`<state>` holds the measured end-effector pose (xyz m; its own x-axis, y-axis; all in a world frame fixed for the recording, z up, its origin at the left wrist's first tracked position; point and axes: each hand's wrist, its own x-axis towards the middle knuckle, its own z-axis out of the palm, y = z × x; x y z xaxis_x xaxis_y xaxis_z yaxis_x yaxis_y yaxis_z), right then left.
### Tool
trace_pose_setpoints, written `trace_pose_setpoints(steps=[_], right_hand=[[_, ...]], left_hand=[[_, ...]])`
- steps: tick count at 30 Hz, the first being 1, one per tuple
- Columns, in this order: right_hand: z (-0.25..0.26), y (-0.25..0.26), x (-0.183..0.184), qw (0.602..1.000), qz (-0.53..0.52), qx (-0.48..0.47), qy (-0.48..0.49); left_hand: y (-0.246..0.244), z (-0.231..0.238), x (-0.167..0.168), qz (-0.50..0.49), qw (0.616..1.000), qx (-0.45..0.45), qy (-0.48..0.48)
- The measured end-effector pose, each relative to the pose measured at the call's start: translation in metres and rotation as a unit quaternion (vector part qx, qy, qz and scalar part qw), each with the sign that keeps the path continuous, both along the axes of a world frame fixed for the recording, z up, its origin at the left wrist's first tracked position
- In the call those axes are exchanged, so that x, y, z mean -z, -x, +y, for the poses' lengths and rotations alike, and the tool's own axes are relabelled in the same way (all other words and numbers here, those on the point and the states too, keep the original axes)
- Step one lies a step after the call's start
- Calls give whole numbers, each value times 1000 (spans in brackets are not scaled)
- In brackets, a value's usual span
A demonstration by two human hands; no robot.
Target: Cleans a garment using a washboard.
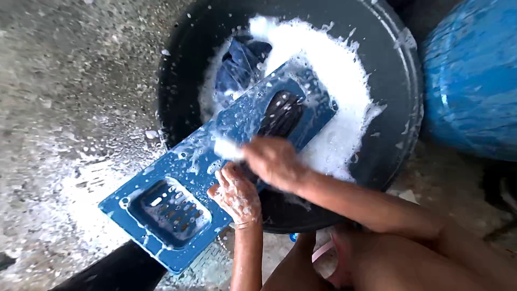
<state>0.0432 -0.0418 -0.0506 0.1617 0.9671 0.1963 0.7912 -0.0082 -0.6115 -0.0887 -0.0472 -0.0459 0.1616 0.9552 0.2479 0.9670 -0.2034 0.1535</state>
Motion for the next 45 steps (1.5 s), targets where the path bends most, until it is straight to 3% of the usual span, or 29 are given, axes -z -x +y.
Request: trace_pose_setpoints(steps=[2,5,7,10,12,13,14,16,17,18,21,23,26,27,30,33,34,35,36,37,38,39,40,42,44,45], right_hand=[[-10,-6,17,999,5,-45,16],[23,-101,46,975,-83,116,169],[39,-155,42,945,-101,188,248],[25,-159,21,965,-93,171,177],[3,-124,-6,984,3,123,131],[-10,-103,-20,980,102,89,143],[-21,-84,-34,952,241,53,180],[-39,-60,-41,841,477,10,253],[-43,-56,-35,806,539,16,244],[-43,-57,-29,799,562,32,213],[-42,-70,-30,863,483,45,141],[-44,-71,-37,909,404,10,103],[-44,-69,-52,917,396,-10,39],[-42,-72,-59,894,448,10,32],[-44,-84,-70,766,639,62,35],[-47,-87,-76,620,778,102,19],[-47,-89,-77,590,800,108,22],[-48,-90,-76,603,791,98,29],[-49,-93,-75,668,740,68,46],[-46,-97,-73,771,632,24,73],[-42,-99,-74,872,479,0,98],[-35,-98,-77,940,318,1,122],[-25,-96,-81,969,199,25,146],[-4,-95,-78,973,143,63,172],[17,-97,-70,942,280,69,171],[24,-96,-73,902,388,70,174]], left_hand=[[2,-2,0,-1,1000,3,14],[3,-2,-1,-6,1000,-2,27],[1,4,-3,-44,999,1,24],[2,7,-14,-193,977,-11,84],[-3,5,-28,-344,921,-13,182],[-9,2,-34,-411,881,3,233],[-19,0,-40,-458,845,30,275],[-36,-5,-44,-493,793,106,342],[-41,-7,-45,-493,781,131,361],[-42,-9,-45,-492,776,139,369],[-40,-12,-47,-502,791,91,337],[-39,-11,-49,-485,789,68,371],[-54,-2,-51,-540,710,17,451],[-63,3,-47,-576,684,1,447],[-78,5,-49,-655,617,-36,434],[-81,10,-68,-736,485,-115,459],[-81,15,-73,-754,449,-136,460],[-80,20,-76,-759,437,-133,464],[-79,25,-81,-751,448,-112,472],[-78,30,-87,-729,482,-82,479],[-78,36,-93,-699,527,-50,481],[-76,42,-101,-663,567,-3,489],[-74,49,-111,-619,599,56,505],[-75,53,-133,-539,632,151,536],[-73,62,-143,-468,676,194,535],[-71,70,-140,-435,723,191,501]])
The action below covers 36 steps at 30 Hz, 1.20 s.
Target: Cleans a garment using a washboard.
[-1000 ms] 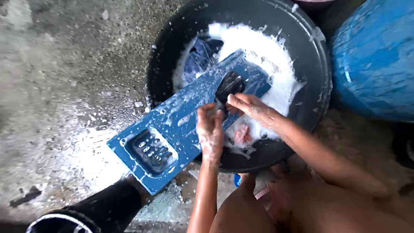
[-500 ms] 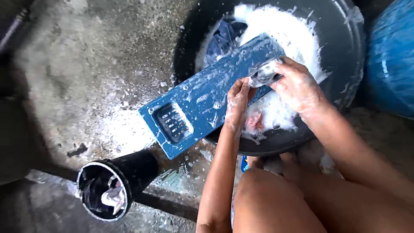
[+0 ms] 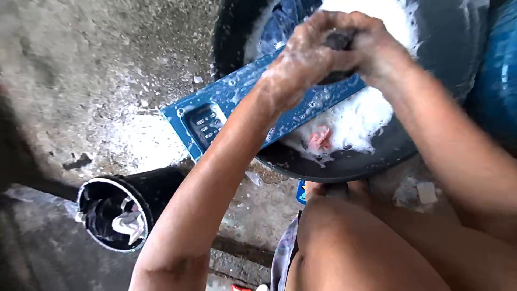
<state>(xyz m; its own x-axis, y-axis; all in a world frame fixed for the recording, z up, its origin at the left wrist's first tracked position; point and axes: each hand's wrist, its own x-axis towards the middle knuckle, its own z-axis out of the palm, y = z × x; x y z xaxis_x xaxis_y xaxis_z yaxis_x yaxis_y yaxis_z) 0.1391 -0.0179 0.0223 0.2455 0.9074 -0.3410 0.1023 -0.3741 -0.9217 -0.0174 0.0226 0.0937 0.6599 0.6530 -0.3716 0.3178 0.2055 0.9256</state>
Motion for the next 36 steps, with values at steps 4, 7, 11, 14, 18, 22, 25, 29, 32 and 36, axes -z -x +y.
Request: trace_pose_setpoints(steps=[4,7,11,14,18,22,25,29,32,36], right_hand=[[-5,12,-37,938,335,-65,-62],[-18,23,-43,941,280,-140,-132],[-37,12,-16,971,-231,-38,-50],[-42,5,33,959,-276,-39,59],[-51,14,42,986,121,35,109],[-65,39,-1,963,238,-126,-6],[-61,36,-12,935,313,-167,-30],[-60,20,-2,955,281,-86,-52],[-68,29,15,958,270,-68,-68],[-91,46,-3,983,78,-164,-25]], left_hand=[[17,39,45,155,953,-93,-243],[12,23,60,58,963,-201,-168],[1,-37,47,-69,955,-273,96],[3,-86,42,-38,978,-144,147],[12,-80,70,142,979,-142,-43],[16,-56,91,326,911,-185,-169],[20,-54,90,247,940,-187,-142],[21,-68,69,20,980,-193,-52],[19,-91,47,-220,933,-241,152],[22,-98,45,-350,863,-192,309]])
